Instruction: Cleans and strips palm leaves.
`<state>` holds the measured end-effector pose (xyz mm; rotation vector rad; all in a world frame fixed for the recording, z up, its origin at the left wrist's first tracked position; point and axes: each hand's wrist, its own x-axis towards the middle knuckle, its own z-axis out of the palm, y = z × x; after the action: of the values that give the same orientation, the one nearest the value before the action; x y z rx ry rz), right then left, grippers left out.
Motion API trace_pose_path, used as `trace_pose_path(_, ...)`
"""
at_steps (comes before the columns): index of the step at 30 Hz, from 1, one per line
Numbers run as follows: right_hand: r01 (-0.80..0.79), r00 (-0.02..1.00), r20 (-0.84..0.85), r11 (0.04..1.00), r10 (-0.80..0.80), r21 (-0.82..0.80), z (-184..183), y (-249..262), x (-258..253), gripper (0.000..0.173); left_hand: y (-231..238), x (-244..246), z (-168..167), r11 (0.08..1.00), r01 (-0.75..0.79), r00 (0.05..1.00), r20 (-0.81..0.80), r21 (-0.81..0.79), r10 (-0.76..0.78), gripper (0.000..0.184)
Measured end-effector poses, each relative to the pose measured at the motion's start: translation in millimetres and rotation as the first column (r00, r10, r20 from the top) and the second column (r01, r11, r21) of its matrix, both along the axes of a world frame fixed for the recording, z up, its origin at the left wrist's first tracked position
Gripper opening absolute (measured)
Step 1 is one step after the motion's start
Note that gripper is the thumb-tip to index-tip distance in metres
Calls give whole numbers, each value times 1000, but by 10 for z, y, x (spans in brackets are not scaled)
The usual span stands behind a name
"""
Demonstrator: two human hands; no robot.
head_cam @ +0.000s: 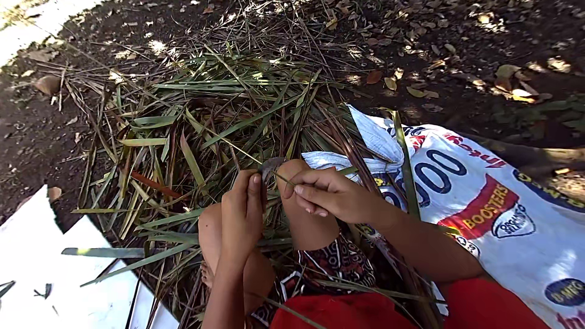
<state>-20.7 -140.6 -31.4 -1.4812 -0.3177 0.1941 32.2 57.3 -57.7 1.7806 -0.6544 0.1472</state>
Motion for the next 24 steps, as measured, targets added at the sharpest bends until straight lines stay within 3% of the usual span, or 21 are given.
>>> trace_pose_path(3, -61, 996, -57, 993, 67, 97, -29, 4, 18, 26, 13, 46, 13, 997, -81, 995, 63, -21, 82, 29)
trace_pose_path(9, -75, 990, -108, 983, 94, 165, -118, 102, 65, 25, 20, 28, 44, 991, -96, 994, 64, 89, 90, 25)
trace_pose_path(15, -31, 990, -126, 978, 58, 205, -210, 177, 103, 26, 57, -55, -50, 988, 88, 993, -87, 126, -77, 23)
trace_pose_path(19, -35, 989, -131, 975, 65, 220, -253, 204, 119, 27, 87, -11, -50, 988, 154, 963, -225, 12, -148, 14)
trace_pose_path(21, -68, 989, -114, 971, 96, 231, -271, 206, 126, 28, 123, 42, 17, 970, 213, 919, -311, -121, -241, 34)
trace_pose_path(24, -132, 975, -136, 952, 174, 275, -256, 226, 104, 31, 179, 109, 76, 918, 232, 847, -397, -322, -354, 23)
